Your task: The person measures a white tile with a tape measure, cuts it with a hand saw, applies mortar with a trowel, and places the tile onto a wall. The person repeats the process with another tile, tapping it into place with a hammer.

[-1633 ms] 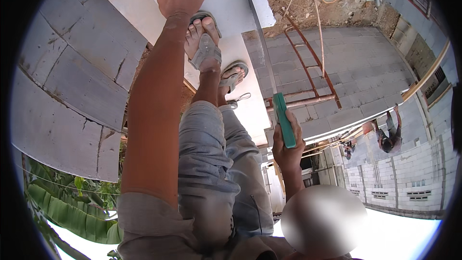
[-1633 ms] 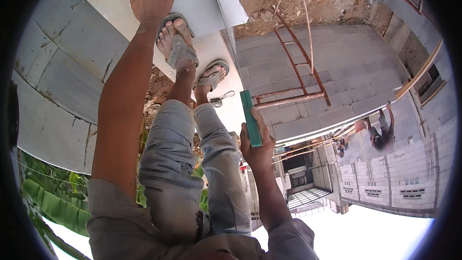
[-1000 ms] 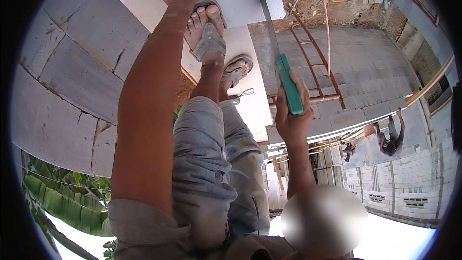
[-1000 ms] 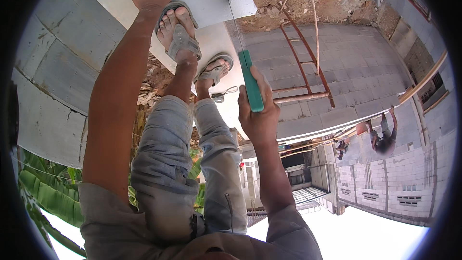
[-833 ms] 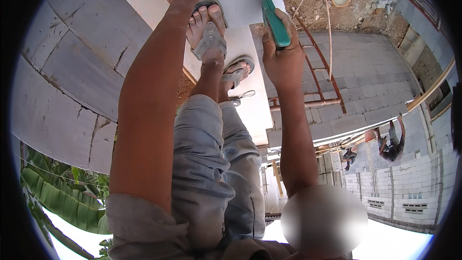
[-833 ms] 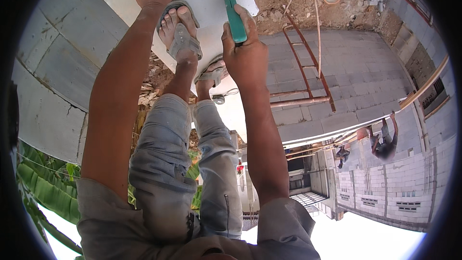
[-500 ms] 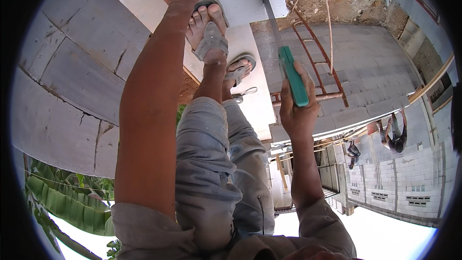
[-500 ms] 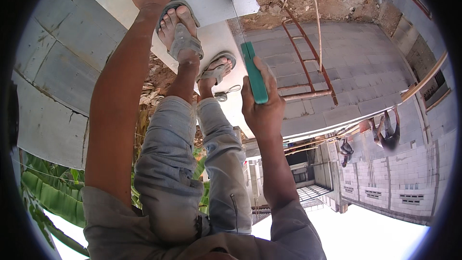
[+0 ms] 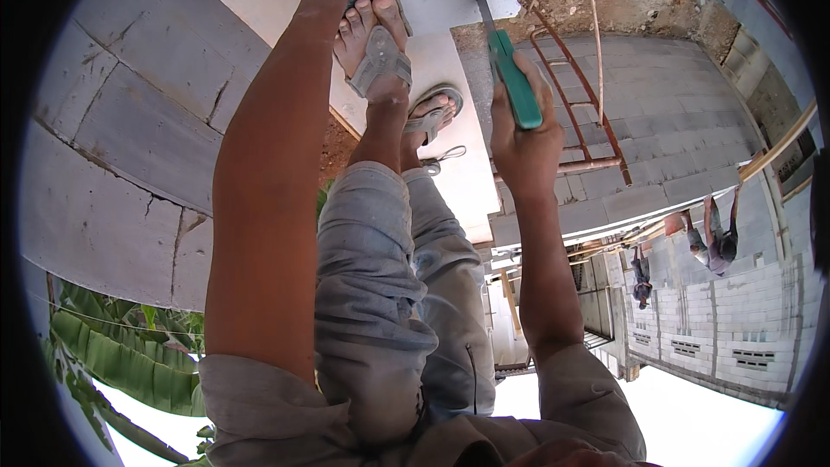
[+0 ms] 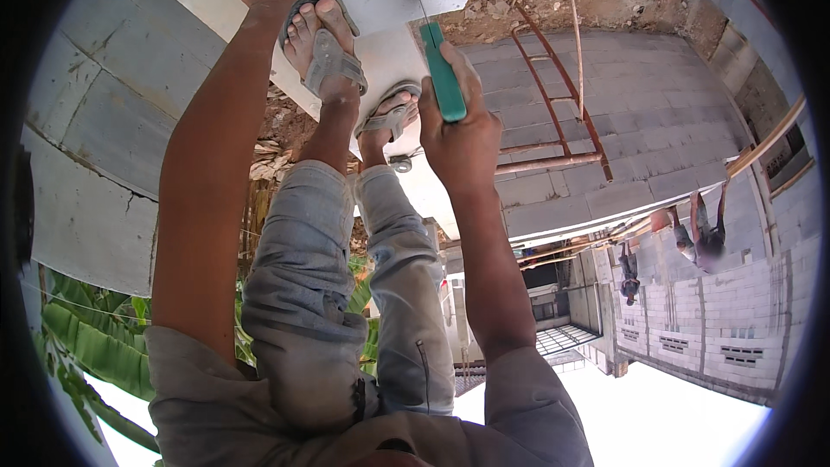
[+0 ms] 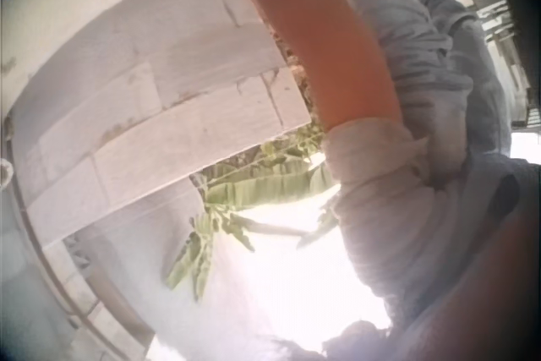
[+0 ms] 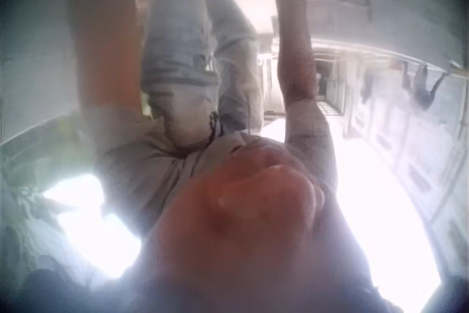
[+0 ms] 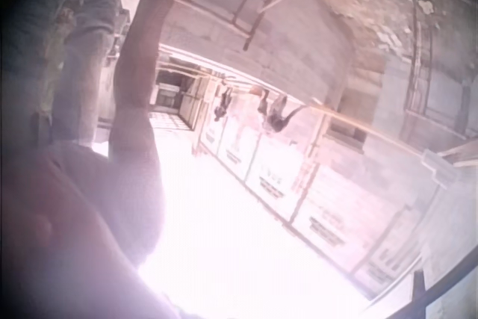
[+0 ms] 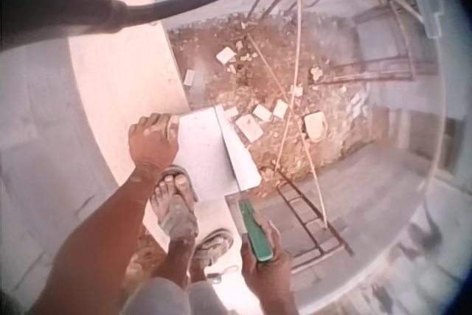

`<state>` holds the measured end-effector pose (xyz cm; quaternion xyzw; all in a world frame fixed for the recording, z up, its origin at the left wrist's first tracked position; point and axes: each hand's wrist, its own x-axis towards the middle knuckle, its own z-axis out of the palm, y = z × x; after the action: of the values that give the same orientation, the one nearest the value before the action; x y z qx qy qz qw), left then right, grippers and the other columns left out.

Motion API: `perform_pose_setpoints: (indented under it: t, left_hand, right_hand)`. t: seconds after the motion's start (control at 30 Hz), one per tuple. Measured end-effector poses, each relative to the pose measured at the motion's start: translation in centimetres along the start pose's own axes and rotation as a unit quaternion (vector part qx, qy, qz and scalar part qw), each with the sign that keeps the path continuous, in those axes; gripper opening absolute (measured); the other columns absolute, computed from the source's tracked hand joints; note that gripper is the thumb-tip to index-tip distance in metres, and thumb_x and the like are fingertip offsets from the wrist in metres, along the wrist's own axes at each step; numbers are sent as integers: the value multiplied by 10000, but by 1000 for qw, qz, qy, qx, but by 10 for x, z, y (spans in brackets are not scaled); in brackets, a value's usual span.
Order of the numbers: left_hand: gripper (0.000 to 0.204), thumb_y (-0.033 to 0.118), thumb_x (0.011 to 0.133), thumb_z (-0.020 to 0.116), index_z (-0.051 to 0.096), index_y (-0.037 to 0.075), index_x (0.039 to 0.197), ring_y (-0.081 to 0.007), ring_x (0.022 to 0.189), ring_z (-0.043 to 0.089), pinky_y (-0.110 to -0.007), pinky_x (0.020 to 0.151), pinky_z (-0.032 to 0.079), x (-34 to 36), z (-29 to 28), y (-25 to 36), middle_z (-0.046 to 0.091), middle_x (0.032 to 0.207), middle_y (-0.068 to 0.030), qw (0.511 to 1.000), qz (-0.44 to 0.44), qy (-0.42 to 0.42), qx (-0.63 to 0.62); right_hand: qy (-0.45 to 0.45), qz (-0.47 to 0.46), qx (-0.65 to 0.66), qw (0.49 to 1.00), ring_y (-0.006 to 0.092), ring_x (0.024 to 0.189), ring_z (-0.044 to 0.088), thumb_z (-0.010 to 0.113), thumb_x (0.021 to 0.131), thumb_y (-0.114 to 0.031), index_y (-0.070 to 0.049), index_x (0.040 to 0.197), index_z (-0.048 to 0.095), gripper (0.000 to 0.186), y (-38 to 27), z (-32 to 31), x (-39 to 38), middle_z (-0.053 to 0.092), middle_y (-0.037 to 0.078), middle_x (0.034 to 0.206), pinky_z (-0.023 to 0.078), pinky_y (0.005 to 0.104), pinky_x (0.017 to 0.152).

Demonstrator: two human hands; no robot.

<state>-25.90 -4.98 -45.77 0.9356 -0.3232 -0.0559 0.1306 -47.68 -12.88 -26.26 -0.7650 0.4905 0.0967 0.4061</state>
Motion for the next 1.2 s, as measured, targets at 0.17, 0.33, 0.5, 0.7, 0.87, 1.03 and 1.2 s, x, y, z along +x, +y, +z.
perform_pose_setpoints:
  t: [0.17,0.33,0.5,0.7,0.87,1.03,1.2]
  left_hand:
    - [219,280,868,570,693,116,946,-283,857,618,-447,764,459,-10,-8,-6,674,908,-65,1000,19,7,5]
    - [218,286,866,569,691,119,936,-282,865,618,-452,759,460,-5,-7,-18,672,903,-67,1000,-7,5,23]
    - [223,294,876,566,694,115,912,-283,849,626,-446,763,462,-2,-10,-8,676,883,-70,1000,1,15,3]
    - [230,293,885,560,695,109,908,-296,858,625,-449,780,462,6,-4,-10,679,891,-79,999,7,27,19]
    - [241,298,879,561,694,107,941,-284,870,622,-443,779,463,-2,-16,-23,680,907,-70,999,-3,4,48]
    - [246,306,879,563,696,107,930,-283,862,620,-442,773,460,3,-5,-8,675,891,-69,1000,7,8,9]
    - [224,285,867,581,694,100,922,-285,858,620,-443,766,458,-10,-14,-15,672,880,-76,1000,3,6,14]
  right_hand:
    - [-15,10,15,1000,345,805,707,655,903,-161,-96,1299,532,419,1,18,18,678,232,1016,569,385,662]
    - [-72,-10,-28,997,362,1060,659,603,924,-104,38,1303,467,427,29,-86,-171,609,268,1195,589,392,842]
    - [-3,1,3,1000,333,829,711,647,906,-156,-93,1308,533,423,17,0,-24,680,200,1041,573,385,650]
    - [-2,1,-5,1000,367,747,692,660,899,-179,-130,1308,538,430,4,16,0,691,200,921,560,407,595]
    - [-56,-19,-33,998,349,1066,655,628,904,-89,-9,1320,505,442,34,-66,-148,625,230,1207,595,380,819]
    - [-24,33,-1,999,353,851,699,654,904,-163,-107,1330,515,452,5,7,2,677,227,1018,557,407,647]
    - [-30,25,26,999,407,823,671,649,909,-207,-153,1340,514,455,-2,11,-14,675,224,1008,542,431,650]
